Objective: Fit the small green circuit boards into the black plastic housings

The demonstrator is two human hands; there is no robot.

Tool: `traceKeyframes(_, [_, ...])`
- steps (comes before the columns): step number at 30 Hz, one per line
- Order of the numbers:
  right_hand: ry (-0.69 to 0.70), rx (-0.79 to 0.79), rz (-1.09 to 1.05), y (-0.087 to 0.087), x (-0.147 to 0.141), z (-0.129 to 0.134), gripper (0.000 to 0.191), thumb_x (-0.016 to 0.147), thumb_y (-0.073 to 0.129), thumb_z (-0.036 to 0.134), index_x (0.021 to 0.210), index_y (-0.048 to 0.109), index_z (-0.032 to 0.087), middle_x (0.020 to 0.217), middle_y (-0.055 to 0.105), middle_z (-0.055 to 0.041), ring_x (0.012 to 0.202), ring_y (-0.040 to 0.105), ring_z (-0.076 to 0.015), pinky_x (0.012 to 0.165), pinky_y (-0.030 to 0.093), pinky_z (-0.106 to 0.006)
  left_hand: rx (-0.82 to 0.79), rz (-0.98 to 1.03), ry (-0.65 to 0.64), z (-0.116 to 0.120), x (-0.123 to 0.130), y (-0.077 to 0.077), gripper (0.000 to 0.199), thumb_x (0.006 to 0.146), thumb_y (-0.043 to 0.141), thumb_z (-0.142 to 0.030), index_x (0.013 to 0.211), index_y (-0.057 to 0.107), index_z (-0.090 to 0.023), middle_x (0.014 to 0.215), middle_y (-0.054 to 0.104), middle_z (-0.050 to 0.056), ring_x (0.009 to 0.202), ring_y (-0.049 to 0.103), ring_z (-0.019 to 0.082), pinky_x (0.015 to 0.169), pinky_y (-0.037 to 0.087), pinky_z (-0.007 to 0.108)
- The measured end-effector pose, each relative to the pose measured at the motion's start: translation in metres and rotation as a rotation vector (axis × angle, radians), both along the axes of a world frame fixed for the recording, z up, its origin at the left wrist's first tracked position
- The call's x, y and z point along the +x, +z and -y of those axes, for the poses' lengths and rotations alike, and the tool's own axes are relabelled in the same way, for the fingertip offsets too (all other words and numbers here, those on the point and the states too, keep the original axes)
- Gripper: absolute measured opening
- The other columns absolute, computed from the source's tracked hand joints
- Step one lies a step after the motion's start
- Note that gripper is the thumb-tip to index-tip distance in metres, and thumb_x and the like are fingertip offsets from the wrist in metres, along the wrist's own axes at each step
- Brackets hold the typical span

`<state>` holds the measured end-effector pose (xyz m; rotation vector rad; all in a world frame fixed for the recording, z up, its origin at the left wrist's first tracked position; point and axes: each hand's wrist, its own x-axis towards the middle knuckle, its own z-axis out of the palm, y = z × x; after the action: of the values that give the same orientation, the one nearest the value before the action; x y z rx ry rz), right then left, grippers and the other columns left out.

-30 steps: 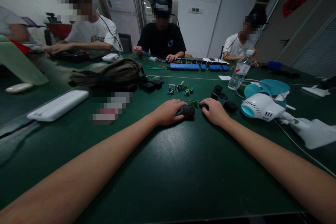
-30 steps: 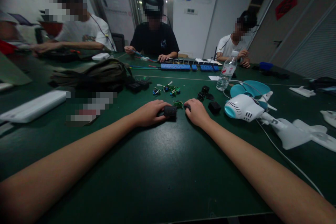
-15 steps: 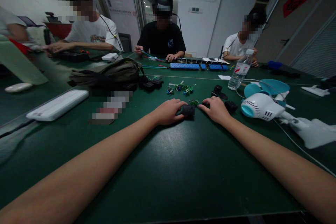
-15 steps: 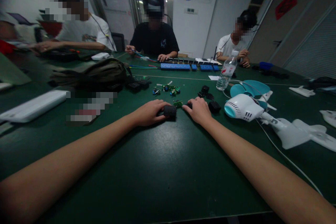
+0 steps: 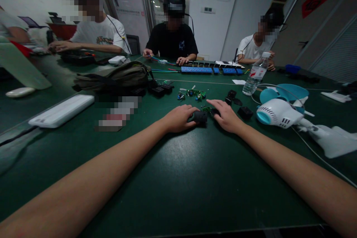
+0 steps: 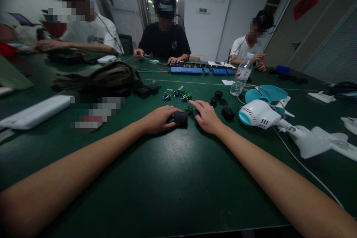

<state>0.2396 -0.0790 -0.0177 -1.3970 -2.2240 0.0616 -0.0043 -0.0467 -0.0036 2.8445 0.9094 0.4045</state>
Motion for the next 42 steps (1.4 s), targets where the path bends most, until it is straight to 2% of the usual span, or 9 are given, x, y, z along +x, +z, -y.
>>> traceKeyframes(4, [0.081,-0.032,0.034,-0.0013,-0.0017,0.0013,0.055,0.086,0.046,0.01,0.139,0.055,0.023,0.141,0.056,-0.0108,0.13,0.048,-0.027,0.106,0.039,-0.049,0.006,0.003,0.001,0.0001,0.0,-0.0006,0.041,0.09,0.058,-0.04,0.126,0.057,-0.021,0.108,0.065,0.009,0.1,0.062,0.025,0.089,0.047,0.036])
traceKeyframes(9, [0.07,-0.03,0.06,0.0005,-0.0027,0.0015,0.05,0.088,0.048,0.014,0.137,0.057,0.017,0.123,0.064,-0.0139,0.114,0.055,-0.0277,0.101,0.042,-0.047,0.001,-0.008,0.008,0.0009,0.0006,0.0,0.04,0.09,0.058,-0.039,0.125,0.057,-0.02,0.109,0.065,0.01,0.1,0.061,0.025,0.088,0.047,0.036])
traceKeyframes(14, [0.081,-0.007,0.022,0.0023,-0.0034,0.0019,0.047,0.089,0.05,0.014,0.135,0.057,0.021,0.116,0.065,-0.011,0.108,0.055,-0.0266,0.098,0.043,-0.044,0.003,-0.006,0.011,0.0011,0.0006,0.0007,0.039,0.089,0.058,-0.039,0.124,0.058,-0.021,0.106,0.065,0.008,0.095,0.061,0.024,0.085,0.047,0.034])
traceKeyframes(21, [0.092,0.019,0.039,0.0,-0.0034,0.0012,0.028,0.088,0.05,0.013,0.106,0.07,0.019,0.115,0.064,-0.0115,0.108,0.056,-0.0261,0.097,0.044,-0.044,0.0,-0.01,0.011,0.0007,0.0006,0.0006,0.039,0.089,0.057,-0.039,0.125,0.058,-0.021,0.107,0.065,0.009,0.097,0.061,0.024,0.085,0.046,0.035])
traceKeyframes(26, [0.058,0.022,0.032,-0.0007,-0.0032,0.0005,0.026,0.089,0.05,0.014,0.104,0.071,0.017,0.112,0.065,-0.0125,0.106,0.058,-0.026,0.097,0.045,-0.044,0.012,-0.017,0.009,0.0007,0.0006,0.0006,0.04,0.09,0.057,-0.04,0.125,0.058,-0.021,0.108,0.065,0.008,0.097,0.061,0.024,0.085,0.046,0.035])
traceKeyframes(33, [0.017,0.018,0.041,-0.0003,-0.0036,0.0016,0.033,0.087,0.052,0.015,0.116,0.069,0.016,0.113,0.063,-0.0132,0.108,0.057,-0.0264,0.099,0.046,-0.042,-0.004,-0.013,0.006,0.0013,0.0003,0.0014,0.041,0.09,0.057,-0.04,0.126,0.057,-0.021,0.108,0.065,0.009,0.098,0.061,0.024,0.087,0.046,0.035])
traceKeyframes(42, [0.075,0.055,-0.009,-0.0026,-0.0021,0.0004,0.028,0.084,0.054,0.014,0.107,0.068,0.018,0.109,0.063,-0.0121,0.105,0.058,-0.0261,0.096,0.046,-0.042,-0.009,-0.036,0.025,0.0007,0.0012,0.0018,0.042,0.09,0.057,-0.04,0.127,0.057,-0.02,0.109,0.065,0.01,0.098,0.061,0.026,0.086,0.046,0.036])
